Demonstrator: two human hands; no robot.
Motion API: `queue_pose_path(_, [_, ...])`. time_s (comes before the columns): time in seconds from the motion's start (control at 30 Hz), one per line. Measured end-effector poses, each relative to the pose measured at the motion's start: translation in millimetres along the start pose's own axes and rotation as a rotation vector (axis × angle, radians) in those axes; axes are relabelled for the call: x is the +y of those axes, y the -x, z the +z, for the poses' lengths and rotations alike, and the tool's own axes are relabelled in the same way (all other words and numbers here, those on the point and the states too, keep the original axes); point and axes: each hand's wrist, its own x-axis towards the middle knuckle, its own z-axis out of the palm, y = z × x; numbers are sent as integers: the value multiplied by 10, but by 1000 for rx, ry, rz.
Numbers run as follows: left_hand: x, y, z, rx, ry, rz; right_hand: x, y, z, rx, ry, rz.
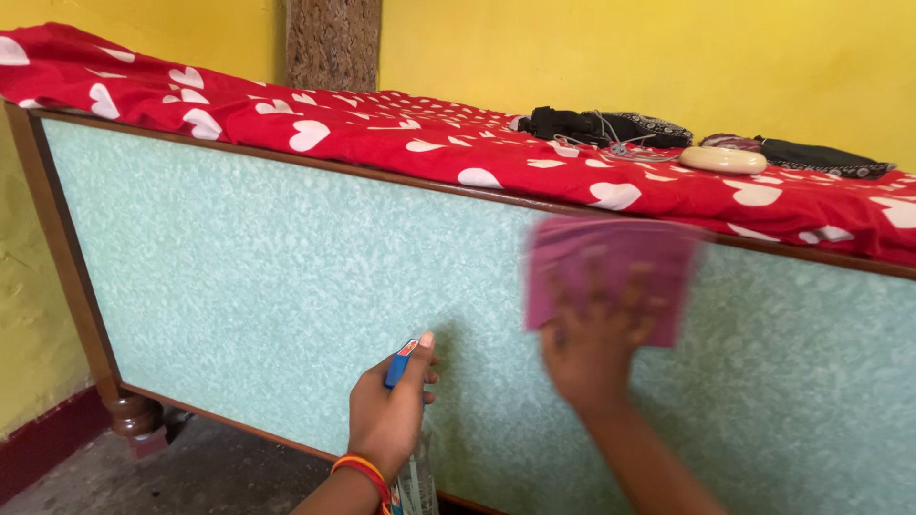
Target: The person sprays a light blue wall with a spray bottle and wipes it with a pink cloth. The person repeatedly sprays and wipes the same wall section below a bed with a red heart-patterned sheet.
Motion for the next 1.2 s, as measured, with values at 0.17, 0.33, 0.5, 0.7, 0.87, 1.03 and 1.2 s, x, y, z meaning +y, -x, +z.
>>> queue_pose_path(0.17, [-96,-56,82,24,56,-14,-570,368,220,-322,-169,-362])
queue_pose_path(0.33, [-135,-45,136,26,77,-32,-752,864,473,-377,-346,-519])
queue_pose_path(0.5, [-153,-13,220,13,92,-39,-552,669,376,-293,-323,-459])
queue_pose_path(0.7, [-76,76,307,-34,51,-54,86,254,-254,-74,-6,-248])
queue_pose_path(0.87, [8,178,371,-61,36,-34,914,355,-621,51,159,27])
queue_pose_path(1.03, [114,332,410,-91,53,-29,1832,1005,-640,117,260,363])
queue_pose_path(1.2, [167,466,485,-132,87,12,2402,1594,-611,71,67,1225])
